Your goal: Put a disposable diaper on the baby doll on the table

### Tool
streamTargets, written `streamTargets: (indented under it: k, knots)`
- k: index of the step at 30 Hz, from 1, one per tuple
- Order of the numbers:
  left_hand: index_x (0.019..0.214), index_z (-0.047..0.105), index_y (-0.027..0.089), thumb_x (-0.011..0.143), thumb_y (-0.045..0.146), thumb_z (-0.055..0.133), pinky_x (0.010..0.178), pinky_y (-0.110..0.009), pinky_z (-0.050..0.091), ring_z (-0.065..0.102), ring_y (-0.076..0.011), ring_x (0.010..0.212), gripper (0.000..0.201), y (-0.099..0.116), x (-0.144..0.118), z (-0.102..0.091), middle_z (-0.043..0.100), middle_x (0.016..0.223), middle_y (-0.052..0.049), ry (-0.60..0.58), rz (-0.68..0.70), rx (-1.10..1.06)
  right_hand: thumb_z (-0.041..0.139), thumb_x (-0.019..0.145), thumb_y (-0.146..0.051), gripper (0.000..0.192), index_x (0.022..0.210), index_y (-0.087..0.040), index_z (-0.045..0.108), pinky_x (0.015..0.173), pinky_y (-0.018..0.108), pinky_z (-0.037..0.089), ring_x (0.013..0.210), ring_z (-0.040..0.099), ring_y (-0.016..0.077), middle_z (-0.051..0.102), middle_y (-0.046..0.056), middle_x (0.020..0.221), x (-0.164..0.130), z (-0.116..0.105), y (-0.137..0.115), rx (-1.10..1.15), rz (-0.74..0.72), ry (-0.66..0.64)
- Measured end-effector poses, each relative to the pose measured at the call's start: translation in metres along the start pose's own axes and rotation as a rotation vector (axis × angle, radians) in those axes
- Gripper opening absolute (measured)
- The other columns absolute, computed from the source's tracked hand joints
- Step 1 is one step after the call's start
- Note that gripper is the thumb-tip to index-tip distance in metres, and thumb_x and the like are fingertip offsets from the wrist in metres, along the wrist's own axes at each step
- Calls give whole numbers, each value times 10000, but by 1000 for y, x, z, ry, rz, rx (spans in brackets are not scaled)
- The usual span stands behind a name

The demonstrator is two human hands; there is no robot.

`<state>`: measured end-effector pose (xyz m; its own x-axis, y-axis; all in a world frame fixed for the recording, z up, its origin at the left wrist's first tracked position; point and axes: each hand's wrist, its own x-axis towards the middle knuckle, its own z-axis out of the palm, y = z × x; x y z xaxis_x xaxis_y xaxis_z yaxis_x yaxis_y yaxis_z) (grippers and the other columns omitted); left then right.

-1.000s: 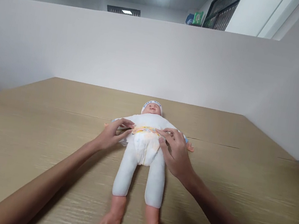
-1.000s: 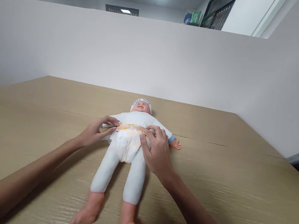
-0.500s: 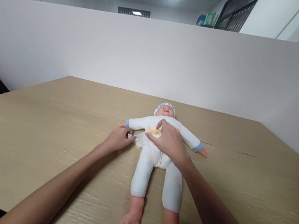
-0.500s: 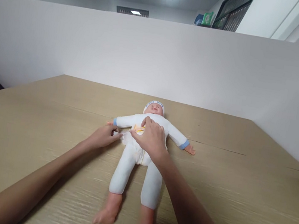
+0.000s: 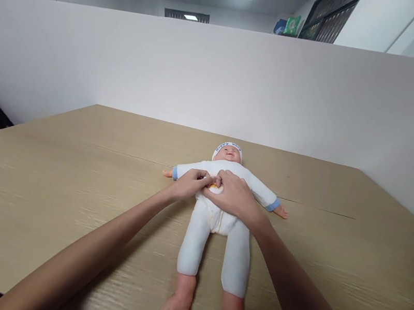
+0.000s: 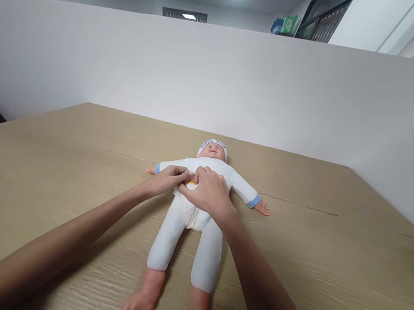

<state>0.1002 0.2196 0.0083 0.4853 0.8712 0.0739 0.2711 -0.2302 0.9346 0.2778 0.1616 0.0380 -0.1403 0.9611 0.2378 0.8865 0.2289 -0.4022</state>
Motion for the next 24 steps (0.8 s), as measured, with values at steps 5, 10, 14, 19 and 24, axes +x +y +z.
streamTargets:
  k: [5, 10, 14, 19, 24]
  knots:
    - [773, 599, 213, 1043, 829, 427, 755, -353, 418, 510, -185, 743, 695, -17, 2, 0, 587, 749, -22, -10, 88, -173, 549, 1120, -413, 394, 768, -251, 472, 707, 333, 318, 787, 574, 193, 674, 8, 873, 4, -6, 9, 101, -4, -48]
    - [959, 578, 229, 947, 731, 756, 740, -307, 422, 545, -158, 752, 533, -38, -1, 3, 664, 809, 2, 67, 143, -370, 571, 1033, -258, 275, 775, -247, 478, 700, 328, 312, 774, 555, 185, 670, -8, 866, 7, -4, 12, 102, 46, -65]
    - [1045, 609, 213, 902, 608, 886, 712, -275, 378, 520, -123, 749, 502, -47, -5, 11, 603, 834, 33, 78, 178, -368, 628, 1001, -339, 242, 805, -247, 518, 720, 329, 343, 818, 582, 199, 689, 3, 907, 7, -4, 15, 155, 51, -57]
    - [1050, 604, 211, 897, 606, 889, 685, -269, 346, 470, -113, 728, 511, -48, -7, 19, 536, 821, 49, 148, 200, -373, 646, 951, -303, 226, 814, -261, 471, 725, 330, 352, 794, 565, 203, 650, -17, 857, 8, 0, 22, 203, 49, -16]
    - [1008, 574, 228, 910, 506, 879, 683, -273, 336, 407, -115, 699, 424, -29, -15, 17, 446, 789, 73, 274, 208, -230, 587, 902, -181, 212, 896, -283, 402, 727, 335, 372, 770, 563, 212, 594, -26, 839, 2, -1, 24, 249, 39, 146]
